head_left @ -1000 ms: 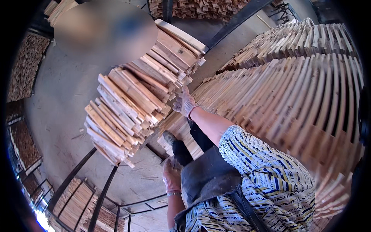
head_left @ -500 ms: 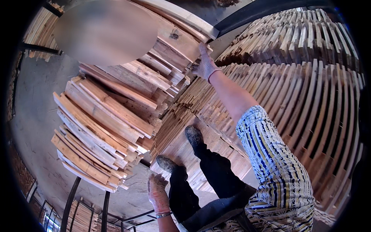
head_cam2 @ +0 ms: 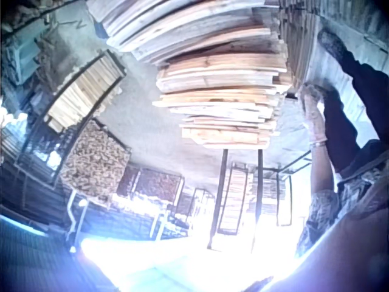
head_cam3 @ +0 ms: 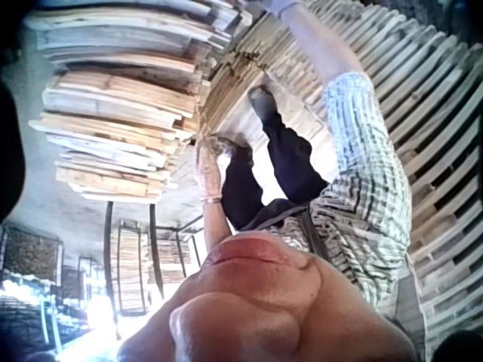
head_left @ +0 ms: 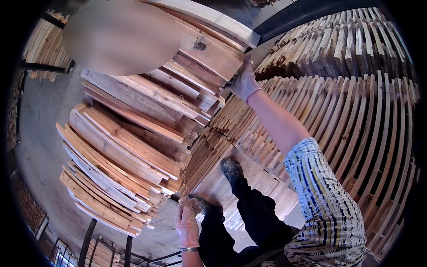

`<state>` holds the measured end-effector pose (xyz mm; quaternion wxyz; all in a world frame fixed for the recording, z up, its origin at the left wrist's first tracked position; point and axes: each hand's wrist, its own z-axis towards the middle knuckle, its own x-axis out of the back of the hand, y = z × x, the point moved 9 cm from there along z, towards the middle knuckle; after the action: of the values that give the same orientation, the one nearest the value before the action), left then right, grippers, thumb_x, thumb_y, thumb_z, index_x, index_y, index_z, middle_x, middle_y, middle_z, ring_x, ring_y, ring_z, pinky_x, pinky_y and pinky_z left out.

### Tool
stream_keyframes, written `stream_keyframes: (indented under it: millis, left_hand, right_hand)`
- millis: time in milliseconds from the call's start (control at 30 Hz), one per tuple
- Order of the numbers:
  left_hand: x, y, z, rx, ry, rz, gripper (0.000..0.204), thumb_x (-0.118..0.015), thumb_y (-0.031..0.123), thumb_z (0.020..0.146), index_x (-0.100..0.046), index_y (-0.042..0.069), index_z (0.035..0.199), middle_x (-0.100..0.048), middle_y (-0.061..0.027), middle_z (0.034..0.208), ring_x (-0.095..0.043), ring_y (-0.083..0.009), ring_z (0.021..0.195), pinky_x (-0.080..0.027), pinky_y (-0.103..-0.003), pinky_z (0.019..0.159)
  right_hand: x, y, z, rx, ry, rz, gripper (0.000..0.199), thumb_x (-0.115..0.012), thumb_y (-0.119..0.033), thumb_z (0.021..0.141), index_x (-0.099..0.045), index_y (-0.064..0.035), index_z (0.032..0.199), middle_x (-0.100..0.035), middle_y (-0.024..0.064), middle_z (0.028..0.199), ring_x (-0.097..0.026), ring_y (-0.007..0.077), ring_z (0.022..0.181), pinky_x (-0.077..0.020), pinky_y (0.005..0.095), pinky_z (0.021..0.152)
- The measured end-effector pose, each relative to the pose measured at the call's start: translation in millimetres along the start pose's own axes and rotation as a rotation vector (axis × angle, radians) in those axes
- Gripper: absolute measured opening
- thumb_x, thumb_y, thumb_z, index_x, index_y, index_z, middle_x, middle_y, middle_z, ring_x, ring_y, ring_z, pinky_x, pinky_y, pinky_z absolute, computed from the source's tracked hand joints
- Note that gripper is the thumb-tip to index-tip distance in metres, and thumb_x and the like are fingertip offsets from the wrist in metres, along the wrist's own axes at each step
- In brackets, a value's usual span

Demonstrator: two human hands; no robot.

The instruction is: The person repeatedly picks up wooden planks from a large pile and places them onto a growing stack. They handle the planks one at a time, aligning them carefully to build a neat pile in a warehouse setting.

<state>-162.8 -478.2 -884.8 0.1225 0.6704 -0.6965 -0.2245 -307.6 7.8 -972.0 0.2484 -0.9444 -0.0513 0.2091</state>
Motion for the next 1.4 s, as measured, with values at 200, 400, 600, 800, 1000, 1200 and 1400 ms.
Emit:
stream_keyframes:
  millis: [200,400,600,800,1000,1200,1400]
  left_hand:
    - [-3.2,2.6,-0.8,-0.074,-0.053,0.065,0.04,-0.051,0.029,0.101,-0.055,0.003,0.131,-0.066,-0.012,0.113,-0.064,-0.0198,0.095,-0.053,-0.034,0.084]
    - [-9.0,30.7,-5.6,-0.084,-0.154,0.151,0.041,-0.053,0.025,0.101,-0.052,0.001,0.134,-0.064,-0.0105,0.119,-0.064,-0.0199,0.103,-0.053,-0.036,0.089]
    - [-55.0,229.2,59.6,-0.472,-0.003,0.4,0.063,-0.049,0.038,0.1,-0.027,0.007,0.15,-0.035,-0.0172,0.148,-0.038,-0.0298,0.136,-0.03,-0.042,0.115]
    - [-137.3,363.0,152.9,-0.524,0.093,0.619,0.126,-0.079,0.056,0.072,-0.006,-0.006,0.153,-0.034,-0.0287,0.15,-0.036,-0.0298,0.139,-0.032,-0.036,0.113]
    - [-83.6,331.5,198.4,-0.465,0.155,0.484,0.118,-0.079,0.052,0.075,-0.011,-0.002,0.154,-0.017,-0.0254,0.157,-0.031,-0.0343,0.142,-0.034,-0.039,0.113]
    - [-83.4,334.6,202.0,-0.46,0.224,0.666,0.109,-0.07,0.064,0.077,-0.022,0.005,0.154,-0.012,-0.0269,0.158,-0.024,-0.0379,0.145,-0.034,-0.04,0.113]
    - [-91.5,333.8,201.4,-0.436,0.123,0.493,0.114,-0.07,0.068,0.076,-0.02,0.002,0.155,-0.008,-0.0227,0.16,-0.023,-0.0347,0.145,-0.03,-0.042,0.115]
  right_hand:
    - [-12.3,-7.0,-2.3,0.028,-0.053,-0.009,0.085,-0.036,-0.079,0.088,-0.046,-0.0137,0.141,-0.052,0.0103,0.141,-0.051,0.0311,0.128,-0.0392,0.0577,0.105]
    - [-13.7,15.8,-38.6,-0.028,-0.033,-0.107,0.084,-0.033,-0.081,0.087,-0.047,-0.0141,0.136,-0.058,0.0123,0.128,-0.055,0.0293,0.122,-0.0443,0.0528,0.101]
    - [-66.1,72.1,-138.9,0.115,-0.242,-0.236,0.077,-0.04,-0.076,0.089,-0.048,-0.0094,0.128,-0.057,0.0132,0.119,-0.052,0.0275,0.117,-0.0399,0.0434,0.105]
    - [-92.8,174.3,-192.9,-0.088,-0.313,-0.04,0.066,-0.05,-0.064,0.093,-0.05,-0.0075,0.127,-0.055,0.0111,0.126,-0.05,0.0244,0.119,-0.0372,0.0421,0.106]
    - [-44.7,118.6,-171.0,0.068,-0.109,-0.349,0.054,-0.052,-0.055,0.097,-0.056,-0.0049,0.116,-0.06,0.0097,0.109,-0.057,0.016,0.092,-0.0503,0.0375,0.082]
    - [-63.0,-19.3,-67.5,0.068,0.003,-0.499,0.078,-0.035,-0.06,0.099,-0.038,0.0056,0.141,-0.054,0.0225,0.127,-0.057,0.0252,0.107,-0.0485,0.0382,0.095]
    - [-206.3,46.9,-59.5,-0.128,-0.414,-0.783,0.072,-0.053,-0.057,0.093,-0.047,-0.0021,0.14,-0.056,0.0192,0.133,-0.058,0.0273,0.117,-0.049,0.0438,0.098]
